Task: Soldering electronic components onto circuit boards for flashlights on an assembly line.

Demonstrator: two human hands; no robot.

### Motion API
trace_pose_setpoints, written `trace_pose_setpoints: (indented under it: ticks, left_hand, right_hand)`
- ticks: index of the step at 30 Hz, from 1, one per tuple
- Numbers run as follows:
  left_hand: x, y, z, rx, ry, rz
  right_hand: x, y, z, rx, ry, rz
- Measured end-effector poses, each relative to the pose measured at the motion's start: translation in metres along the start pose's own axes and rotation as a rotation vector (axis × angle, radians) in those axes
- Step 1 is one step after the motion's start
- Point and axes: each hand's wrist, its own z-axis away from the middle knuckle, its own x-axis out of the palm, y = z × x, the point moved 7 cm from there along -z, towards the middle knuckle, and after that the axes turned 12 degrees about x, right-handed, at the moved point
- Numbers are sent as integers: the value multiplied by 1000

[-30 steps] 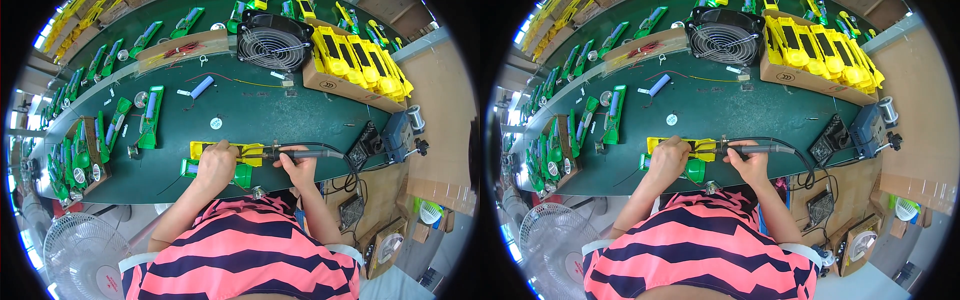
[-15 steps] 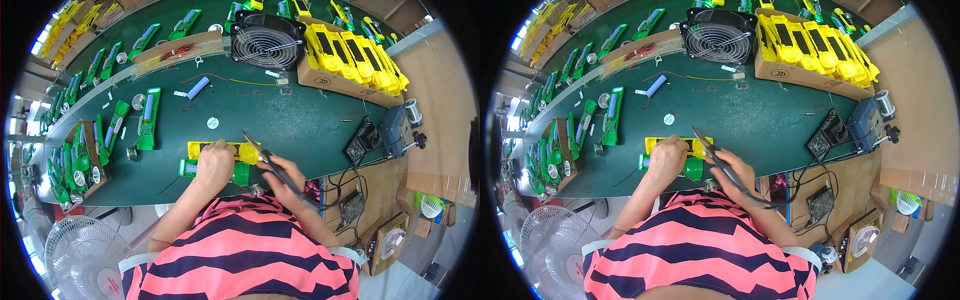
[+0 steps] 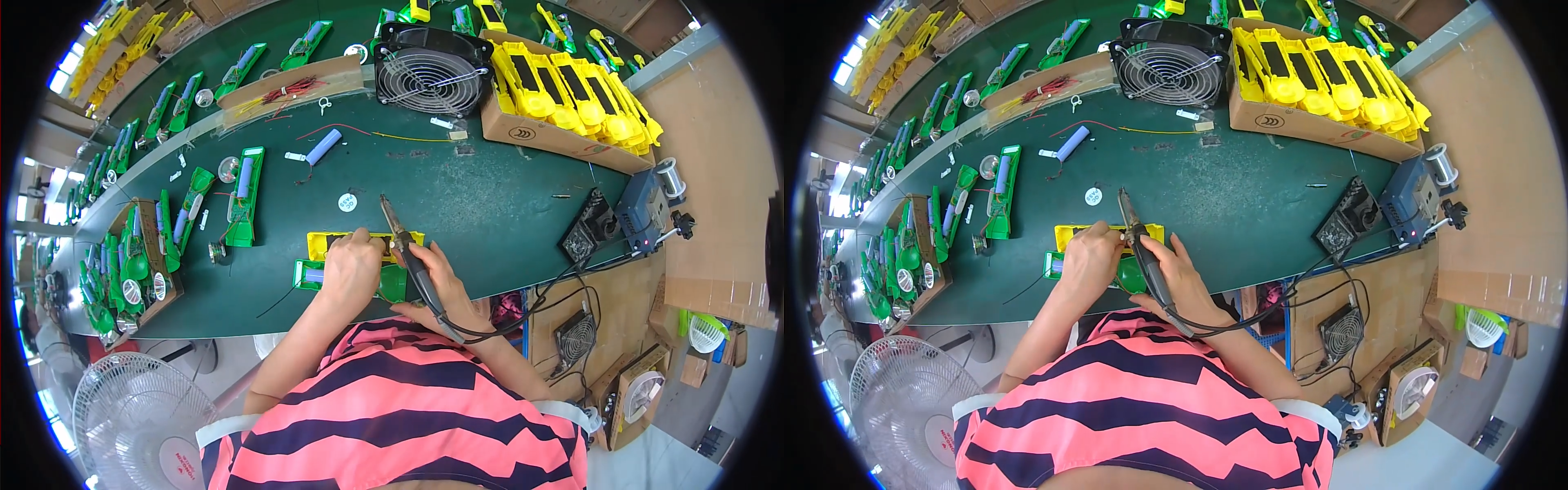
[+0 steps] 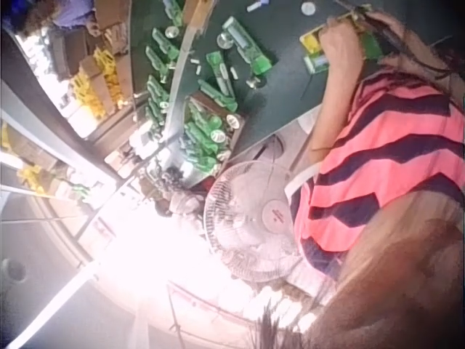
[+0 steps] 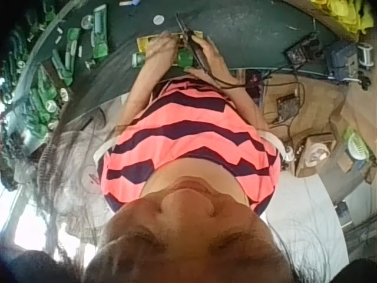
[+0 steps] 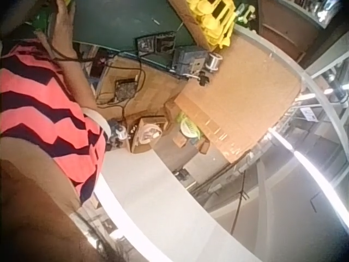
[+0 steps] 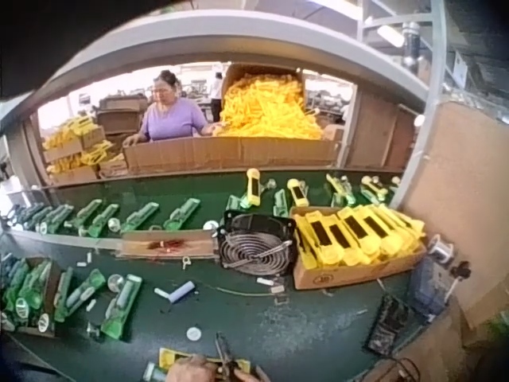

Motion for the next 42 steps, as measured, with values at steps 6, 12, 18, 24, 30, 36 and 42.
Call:
trace_pose_setpoints:
  ticks: [6,12,18,24,30,36,42]
  left_hand:
    - [-29,5,7,58,-53,290]
    - [-46,-1,25,55,181,296]
    - [-19,6,36,75,515,314]
    - [-21,12,40,154,421,230]
    - [-20,-3,43,-22,356,429]
    - [-18,-2,39,-46,315,373]
    - [-19,-1,34,-44,265,367]
  right_hand:
    - [-4,-4,-1,-99,49,36]
    - [-20,-1,-19,-144,39,103]
    - [-25,-4,-15,-164,63,178]
    - [-42,5,24,-179,300,6]
    - [-41,16,47,-203,383,-174]
    - [-29,37,44,-37,422,-510]
    - [-23,47,43,111,434,-658]
